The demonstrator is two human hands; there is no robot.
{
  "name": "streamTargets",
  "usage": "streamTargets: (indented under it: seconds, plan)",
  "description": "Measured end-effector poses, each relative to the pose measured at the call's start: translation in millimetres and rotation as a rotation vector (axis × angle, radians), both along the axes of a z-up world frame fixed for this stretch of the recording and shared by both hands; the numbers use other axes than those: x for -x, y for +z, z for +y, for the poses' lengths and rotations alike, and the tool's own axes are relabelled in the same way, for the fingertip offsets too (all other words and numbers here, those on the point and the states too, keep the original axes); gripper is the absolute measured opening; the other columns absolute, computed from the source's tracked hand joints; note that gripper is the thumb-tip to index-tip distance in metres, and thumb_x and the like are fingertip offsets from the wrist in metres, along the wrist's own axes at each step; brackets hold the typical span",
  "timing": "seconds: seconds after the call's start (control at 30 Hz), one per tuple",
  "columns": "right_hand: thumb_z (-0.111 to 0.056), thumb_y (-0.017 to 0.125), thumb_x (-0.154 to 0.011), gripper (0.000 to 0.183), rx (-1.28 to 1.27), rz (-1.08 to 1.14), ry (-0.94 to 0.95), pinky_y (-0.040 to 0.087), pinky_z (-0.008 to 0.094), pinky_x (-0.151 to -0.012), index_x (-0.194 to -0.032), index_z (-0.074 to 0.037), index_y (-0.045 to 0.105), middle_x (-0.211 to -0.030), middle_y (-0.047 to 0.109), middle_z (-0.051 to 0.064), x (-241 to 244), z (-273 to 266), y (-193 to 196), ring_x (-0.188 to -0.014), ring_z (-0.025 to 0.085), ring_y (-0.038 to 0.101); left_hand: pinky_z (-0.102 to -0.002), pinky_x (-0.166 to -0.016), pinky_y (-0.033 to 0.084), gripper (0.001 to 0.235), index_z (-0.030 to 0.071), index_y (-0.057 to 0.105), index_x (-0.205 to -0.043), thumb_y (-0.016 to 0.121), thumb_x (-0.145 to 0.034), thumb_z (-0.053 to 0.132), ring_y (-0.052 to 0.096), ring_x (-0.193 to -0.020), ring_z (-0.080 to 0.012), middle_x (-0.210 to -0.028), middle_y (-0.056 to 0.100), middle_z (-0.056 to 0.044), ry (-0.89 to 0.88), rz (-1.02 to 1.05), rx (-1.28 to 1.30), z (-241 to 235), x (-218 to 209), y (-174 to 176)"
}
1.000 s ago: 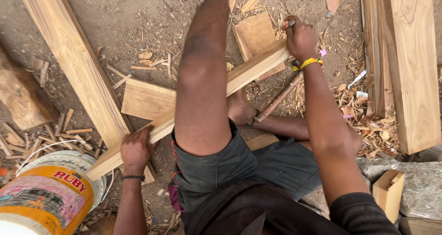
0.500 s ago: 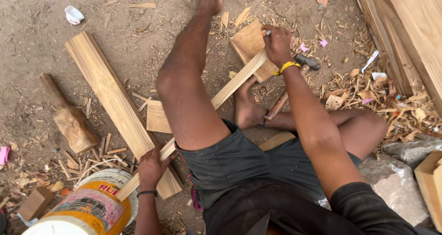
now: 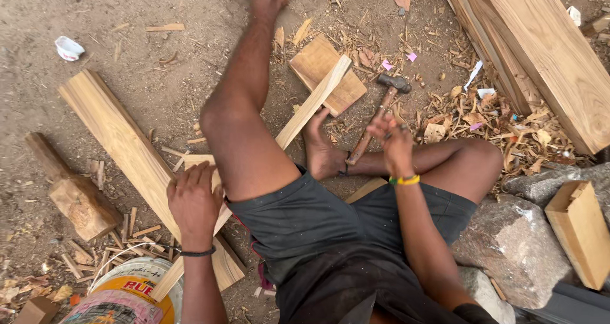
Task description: The person sits on the ground and uses a hammer and chisel to carve a groove into a small wooden plank. They repeatedly strike the chisel to remove wood shavings, occasionally adjusting the plank's position and inspecting the carved area.
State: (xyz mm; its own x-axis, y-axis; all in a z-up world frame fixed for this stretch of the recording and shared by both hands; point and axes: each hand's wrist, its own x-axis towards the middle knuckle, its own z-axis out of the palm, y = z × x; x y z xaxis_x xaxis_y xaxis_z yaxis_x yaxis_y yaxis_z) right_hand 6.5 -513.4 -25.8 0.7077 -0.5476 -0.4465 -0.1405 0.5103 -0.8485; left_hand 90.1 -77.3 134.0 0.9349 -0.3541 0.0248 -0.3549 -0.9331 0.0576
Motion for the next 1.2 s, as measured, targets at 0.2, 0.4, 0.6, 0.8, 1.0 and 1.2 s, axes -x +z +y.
streamTargets:
  seconds: [0.2, 0.4, 0.6, 0.8, 1.0, 1.2]
  plan:
    - [-0.019, 0.052, -0.109, 0.037, 0.144, -0.106, 0.246, 0.047, 0.029, -0.111, -0.138, 0.003, 0.057, -0.135, 0.066, 0.015, 7, 54, 2, -0.129, 0.02, 0.062, -0.04, -0.088, 0.055, 0.034, 0.008, 0.075, -0.114, 0.085, -0.087, 0.025, 0.072, -0.098, -0.0281, -0.106, 0.076, -0.01, 0.018, -0.018, 0.7, -97, -16, 37]
    - [-0.021, 0.052, -0.113, 0.042, -0.068, -0.241, 0.155, 0.042, 0.036, -0.1, -0.148, 0.001, 0.057, -0.142, 0.059, 0.008, 7, 74, 58, -0.112, 0.019, 0.047, -0.05, -0.108, 0.046, 0.038, 0.011, 0.072, -0.119, 0.082, -0.085, 0.025, 0.07, -0.111, -0.0293, -0.113, 0.075, -0.01, -0.554, 0.085, 0.797, -232, 3, -10]
    - [-0.024, 0.051, -0.109, 0.045, 0.043, -0.273, 0.19, 0.033, 0.036, -0.123, -0.147, -0.002, 0.053, -0.155, 0.053, 0.012, 20, 39, 74, -0.147, 0.021, 0.046, -0.045, -0.097, 0.049, 0.05, 0.005, 0.066, -0.127, 0.08, -0.083, 0.024, 0.068, -0.109, -0.0327, -0.115, 0.072, -0.015, -0.653, 0.406, 0.761, -254, 13, -51]
    - [-0.028, 0.049, -0.108, 0.047, 0.196, -0.158, 0.461, 0.025, 0.036, -0.123, -0.148, -0.003, 0.052, -0.163, 0.042, 0.013, 0, 54, 67, -0.153, 0.024, 0.033, -0.045, -0.1, 0.048, 0.038, 0.004, 0.07, -0.11, 0.081, -0.076, 0.015, 0.068, -0.108, -0.0307, -0.105, 0.074, -0.013, -0.499, 0.144, 0.695, -241, 12, -68]
    - [-0.028, 0.051, -0.106, 0.05, 0.275, -0.105, 0.58, 0.025, 0.036, -0.122, -0.151, -0.005, 0.049, -0.164, 0.039, 0.014, -8, 53, 39, -0.153, 0.025, 0.032, -0.047, -0.104, 0.045, 0.033, 0.004, 0.073, -0.107, 0.08, -0.078, 0.015, 0.067, -0.112, -0.0324, -0.101, 0.074, -0.013, -0.427, 0.009, 0.78, -236, 10, -67]
    - [-0.028, 0.051, -0.105, 0.055, 0.312, -0.073, 0.648, 0.027, 0.034, -0.121, -0.153, -0.003, 0.044, -0.162, 0.042, 0.014, -10, 37, 28, -0.151, 0.024, 0.035, -0.047, -0.11, 0.043, 0.023, 0.007, 0.075, -0.103, 0.075, -0.082, 0.015, 0.069, -0.102, -0.0285, -0.097, 0.075, -0.011, -0.399, 0.097, 0.76, -243, 3, -78]
